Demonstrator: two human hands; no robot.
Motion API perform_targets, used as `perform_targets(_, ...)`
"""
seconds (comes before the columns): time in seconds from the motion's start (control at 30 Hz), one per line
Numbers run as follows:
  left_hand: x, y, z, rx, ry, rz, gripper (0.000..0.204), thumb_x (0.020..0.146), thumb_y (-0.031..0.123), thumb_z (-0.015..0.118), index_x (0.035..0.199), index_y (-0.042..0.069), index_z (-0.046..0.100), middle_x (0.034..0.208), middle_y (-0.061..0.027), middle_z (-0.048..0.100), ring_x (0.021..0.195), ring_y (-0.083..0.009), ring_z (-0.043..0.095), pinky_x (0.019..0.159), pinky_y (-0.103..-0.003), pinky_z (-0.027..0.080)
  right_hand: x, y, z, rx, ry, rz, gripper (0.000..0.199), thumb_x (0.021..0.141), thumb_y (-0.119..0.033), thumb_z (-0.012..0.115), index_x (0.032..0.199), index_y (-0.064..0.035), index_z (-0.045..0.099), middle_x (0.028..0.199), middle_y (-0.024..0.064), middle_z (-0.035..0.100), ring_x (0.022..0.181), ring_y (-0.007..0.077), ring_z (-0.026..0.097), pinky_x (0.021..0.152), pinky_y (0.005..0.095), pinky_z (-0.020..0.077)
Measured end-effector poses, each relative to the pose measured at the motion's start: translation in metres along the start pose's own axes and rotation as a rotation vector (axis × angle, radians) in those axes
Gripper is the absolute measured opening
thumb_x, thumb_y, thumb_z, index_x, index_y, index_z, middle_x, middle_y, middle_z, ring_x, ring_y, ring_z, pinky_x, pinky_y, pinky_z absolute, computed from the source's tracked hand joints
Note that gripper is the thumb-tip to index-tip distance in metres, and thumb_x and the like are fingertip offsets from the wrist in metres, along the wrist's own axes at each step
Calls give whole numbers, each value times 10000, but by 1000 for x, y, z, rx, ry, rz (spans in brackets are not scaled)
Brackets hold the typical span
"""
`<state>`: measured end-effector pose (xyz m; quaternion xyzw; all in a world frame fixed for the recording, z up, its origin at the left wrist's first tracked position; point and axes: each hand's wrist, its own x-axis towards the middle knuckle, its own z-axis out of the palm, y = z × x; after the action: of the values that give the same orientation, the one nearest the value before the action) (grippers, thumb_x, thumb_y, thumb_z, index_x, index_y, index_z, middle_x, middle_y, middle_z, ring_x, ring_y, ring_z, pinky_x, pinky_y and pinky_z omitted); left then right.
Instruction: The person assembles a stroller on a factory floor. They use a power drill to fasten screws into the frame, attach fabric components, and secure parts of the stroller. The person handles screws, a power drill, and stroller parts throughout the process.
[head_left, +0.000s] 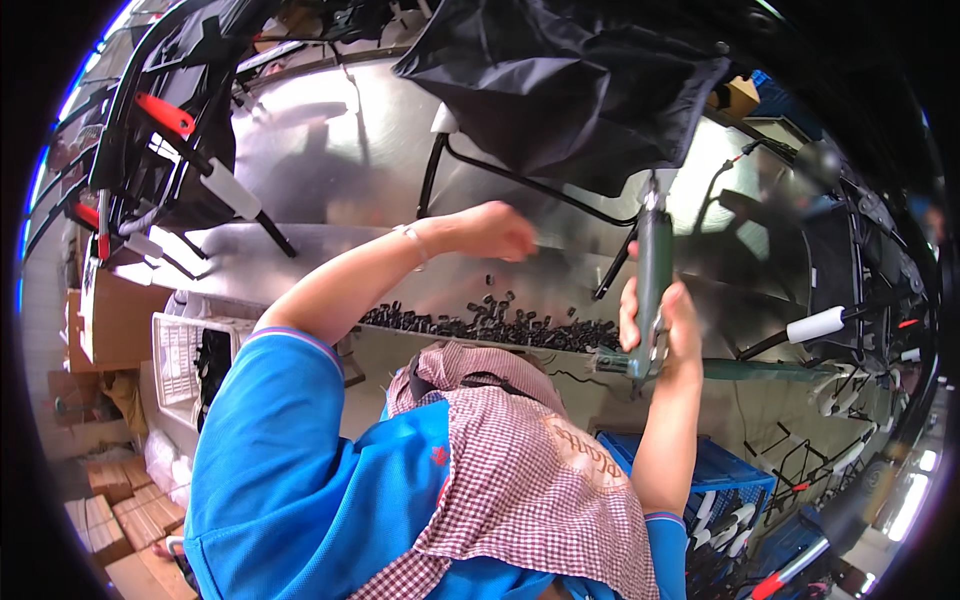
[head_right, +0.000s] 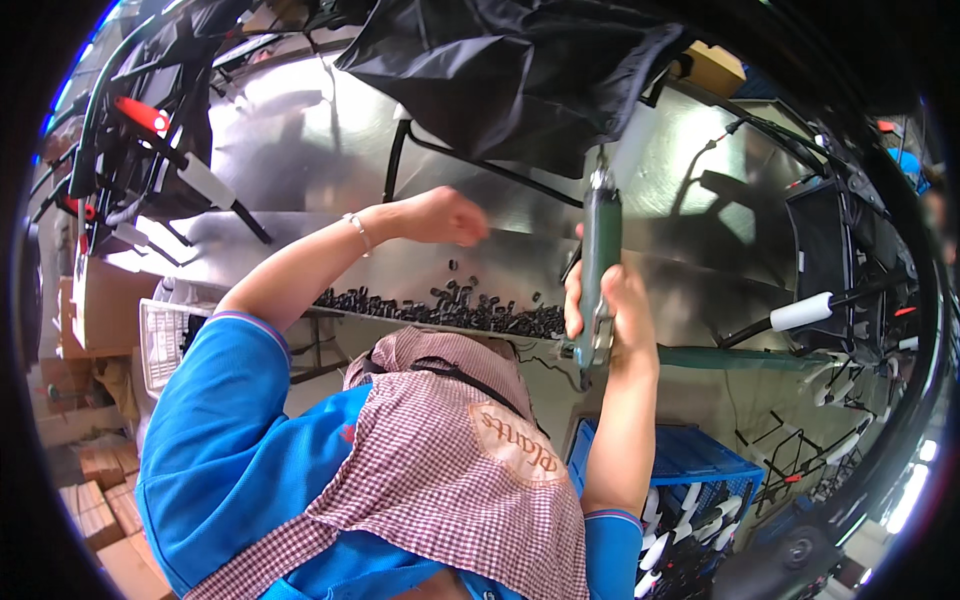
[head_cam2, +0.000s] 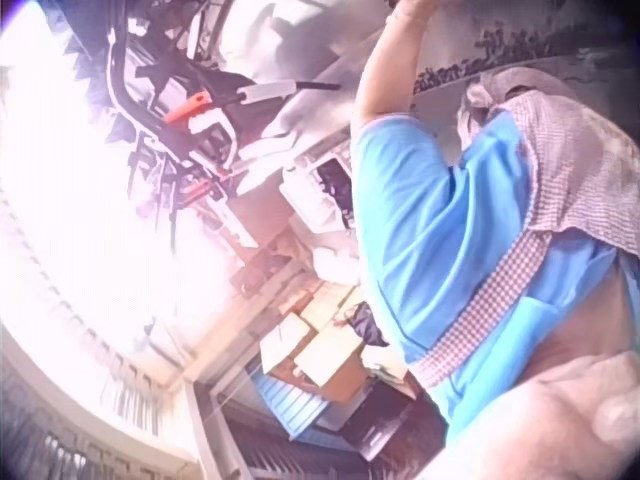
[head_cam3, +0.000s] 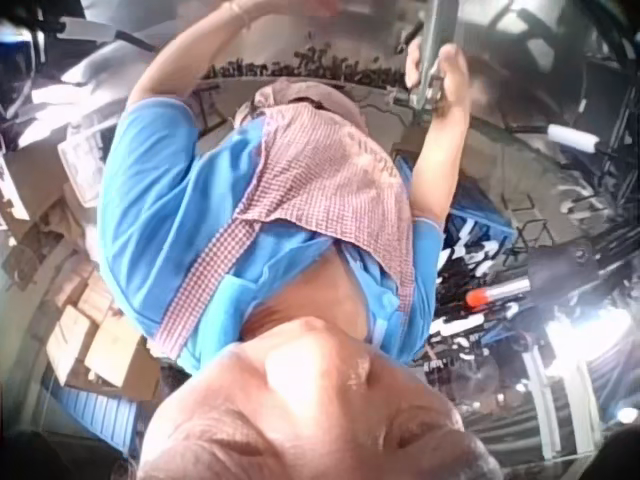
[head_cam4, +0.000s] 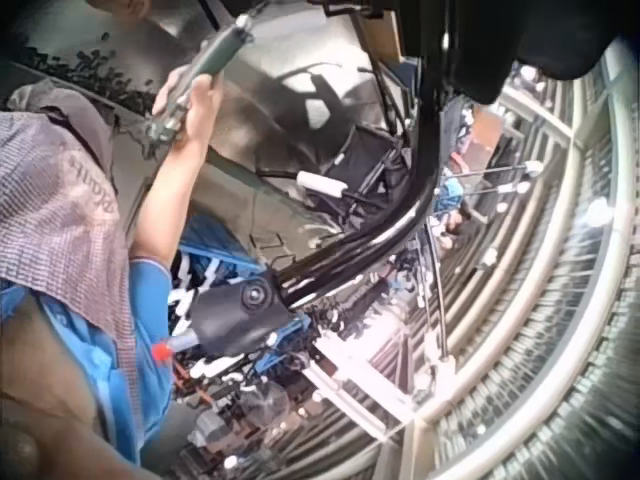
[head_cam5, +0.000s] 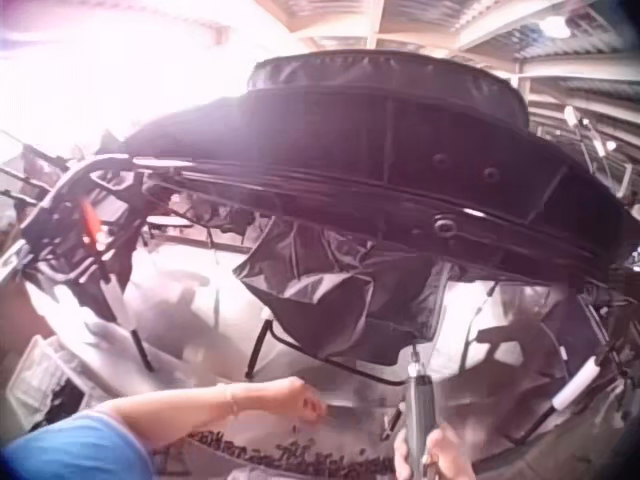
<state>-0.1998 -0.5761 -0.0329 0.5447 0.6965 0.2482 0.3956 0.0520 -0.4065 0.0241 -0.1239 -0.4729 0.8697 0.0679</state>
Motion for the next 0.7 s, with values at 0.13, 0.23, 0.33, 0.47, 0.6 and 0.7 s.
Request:
perform_targets(0.13, -72, -91, 36, -13, 133, -62, 130, 703, 88, 683, 829, 56, 679, 811, -85, 681, 765, -209, 666, 716, -325, 533, -17, 47, 8, 87, 43, 169, 891, 710, -481, 792, 1344, -11, 377, 726, 108, 568, 473, 210, 583, 413, 305, 473)
perform_targets(0.23, -95, -109, 71, -94, 160, -81, 106, 693, 70, 674, 798, 55, 674, 822, -91, 670, 773, -226, 660, 721, -333, 531, -23, 64, 20, 50, 61, 280, 895, 704, -431, 805, 1351, -6, 356, 728, 107, 563, 478, 210, 578, 423, 310, 479)
perform_targets(0.33, -102, -109, 93, -60, 133, -113, 105, 690, 59, 665, 795, 52, 670, 835, -94, 659, 780, -241, 654, 726, -348, 529, -27, 77, 26, 5, 47, 347, 878, 702, -406, 811, 1340, -3, 363, 740, 107, 562, 489, 208, 578, 436, 309, 476)
perform_targets(0.47, -95, -119, 113, 49, 160, -39, 116, 697, 62, 653, 810, 74, 673, 859, -81, 655, 805, -284, 639, 738, -383, 515, -31, 81, 39, -12, 16, 355, 746, 730, -358, 805, 1243, -9, 391, 720, 88, 566, 490, 193, 583, 458, 292, 481)
perform_targets(0.6, -90, -118, 118, 172, 105, -79, 99, 713, 121, 676, 811, 117, 686, 856, -56, 642, 854, -272, 621, 744, -386, 505, -36, 84, 44, -18, 15, 356, 645, 751, -318, 799, 1173, -12, 420, 710, 77, 558, 499, 184, 586, 465, 284, 480)
perform_targets(0.7, -88, -114, 117, 236, 88, -55, 91, 702, 157, 697, 792, 141, 690, 852, -44, 633, 880, -260, 607, 758, -385, 499, -39, 85, 45, -48, 13, 340, 608, 764, -290, 793, 1158, -7, 425, 724, 73, 547, 506, 179, 585, 464, 283, 482)
